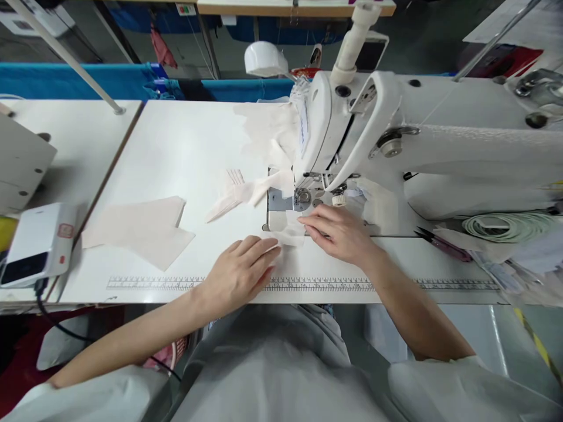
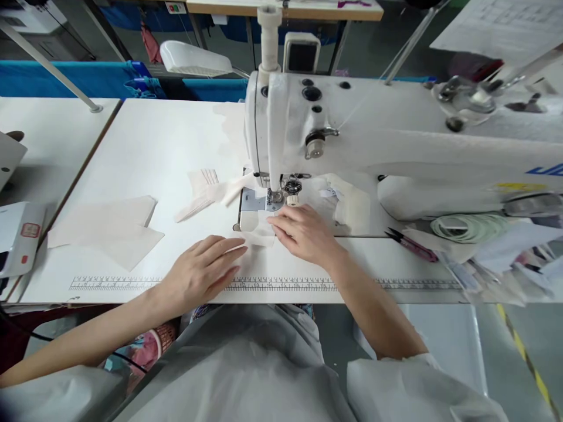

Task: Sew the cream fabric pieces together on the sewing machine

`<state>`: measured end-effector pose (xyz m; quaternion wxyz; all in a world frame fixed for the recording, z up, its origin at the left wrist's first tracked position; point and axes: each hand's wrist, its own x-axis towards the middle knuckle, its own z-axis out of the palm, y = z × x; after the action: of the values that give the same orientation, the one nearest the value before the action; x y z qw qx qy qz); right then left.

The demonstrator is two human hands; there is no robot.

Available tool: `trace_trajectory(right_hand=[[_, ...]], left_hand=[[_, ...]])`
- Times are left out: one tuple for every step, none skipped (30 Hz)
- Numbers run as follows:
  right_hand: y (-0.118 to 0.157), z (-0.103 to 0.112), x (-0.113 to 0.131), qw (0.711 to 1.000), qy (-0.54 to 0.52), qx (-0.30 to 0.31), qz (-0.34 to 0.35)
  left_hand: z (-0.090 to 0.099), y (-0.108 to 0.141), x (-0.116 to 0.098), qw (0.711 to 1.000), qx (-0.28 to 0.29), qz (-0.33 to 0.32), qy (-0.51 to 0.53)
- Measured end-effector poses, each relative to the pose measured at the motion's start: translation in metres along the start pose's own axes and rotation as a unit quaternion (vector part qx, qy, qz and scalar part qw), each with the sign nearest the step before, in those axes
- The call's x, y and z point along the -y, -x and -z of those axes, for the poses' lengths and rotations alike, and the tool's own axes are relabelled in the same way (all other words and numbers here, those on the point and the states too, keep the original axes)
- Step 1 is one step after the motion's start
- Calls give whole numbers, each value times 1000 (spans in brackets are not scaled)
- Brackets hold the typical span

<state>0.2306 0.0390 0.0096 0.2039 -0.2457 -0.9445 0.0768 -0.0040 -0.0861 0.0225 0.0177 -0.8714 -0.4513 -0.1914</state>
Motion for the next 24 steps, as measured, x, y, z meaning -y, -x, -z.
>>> trace_trajectory(right_hand=[[0, -2, 2, 1000, 6, 13, 0], [-1, -3, 4, 1000, 16, 24, -2], [0, -5, 4, 999, 32, 35, -3], [0, -6, 5, 998, 51, 44, -3], [0, -6, 6, 996, 72, 49, -3], [0, -7, 6, 994, 91, 53, -3], [0, -7, 7, 993, 107, 57, -3], [0, -6, 7, 991, 117, 60, -3], [0, -6, 8, 991, 122, 62, -3], [-1, -5, 8, 990, 124, 63, -3], [-1, -5, 9, 990, 124, 64, -2], [-1, -5, 9, 991, 122, 63, -2], [-1, -5, 9, 991, 120, 58, -3], [-1, -5, 9, 992, 115, 52, -3], [-1, -6, 9, 993, 108, 43, -4], [0, -6, 9, 995, 99, 33, -4], [0, -5, 9, 996, 88, 23, -3], [0, -5, 10, 997, 78, 15, 1], [0, -5, 11, 998, 69, 12, 7], [-1, -5, 12, 998, 62, 14, 14], [-1, -4, 12, 998, 59, 21, 21], [-1, -5, 13, 997, 60, 29, 26], [-1, -5, 14, 997, 66, 39, 28], [-1, -5, 14, 996, 75, 46, 29]], left_hand=[[-2, -1, -3, 1000, -2, -2, 0], [-5, -2, -6, 1000, -2, 0, -3], [-8, -3, -7, 1000, -1, 7, -10], [-10, -5, -9, 1000, 1, 16, -20], [-11, -5, -10, 999, 4, 24, -32], [-11, -5, -11, 999, 7, 28, -43], [-11, -3, -12, 998, 10, 28, -49], [-9, -1, -13, 998, 11, 26, -47], [-7, 1, -15, 999, 11, 24, -40], [-5, 3, -16, 999, 10, 24, -29], [-4, 5, -17, 999, 6, 28, -16], [-3, 7, -18, 999, 0, 33, -5], [-2, 8, -19, 999, -7, 41, 3], [-3, 8, -20, 999, -14, 46, 8], [-5, 7, -22, 999, -19, 49, 12], [-8, 6, -24, 999, -22, 48, 12], [-11, 5, -26, 999, -20, 45, 9], [-14, 4, -29, 999, -14, 41, 3], [-18, 3, -33, 999, -6, 39, -3], [-22, 2, -37, 999, 4, 40, -8], [-26, 2, -40, 999, 15, 45, -13], [-29, 2, -44, 998, 24, 52, -16], [-31, 3, -47, 998, 31, 58, -17], [-34, 3, -50, 997, 36, 63, -17]])
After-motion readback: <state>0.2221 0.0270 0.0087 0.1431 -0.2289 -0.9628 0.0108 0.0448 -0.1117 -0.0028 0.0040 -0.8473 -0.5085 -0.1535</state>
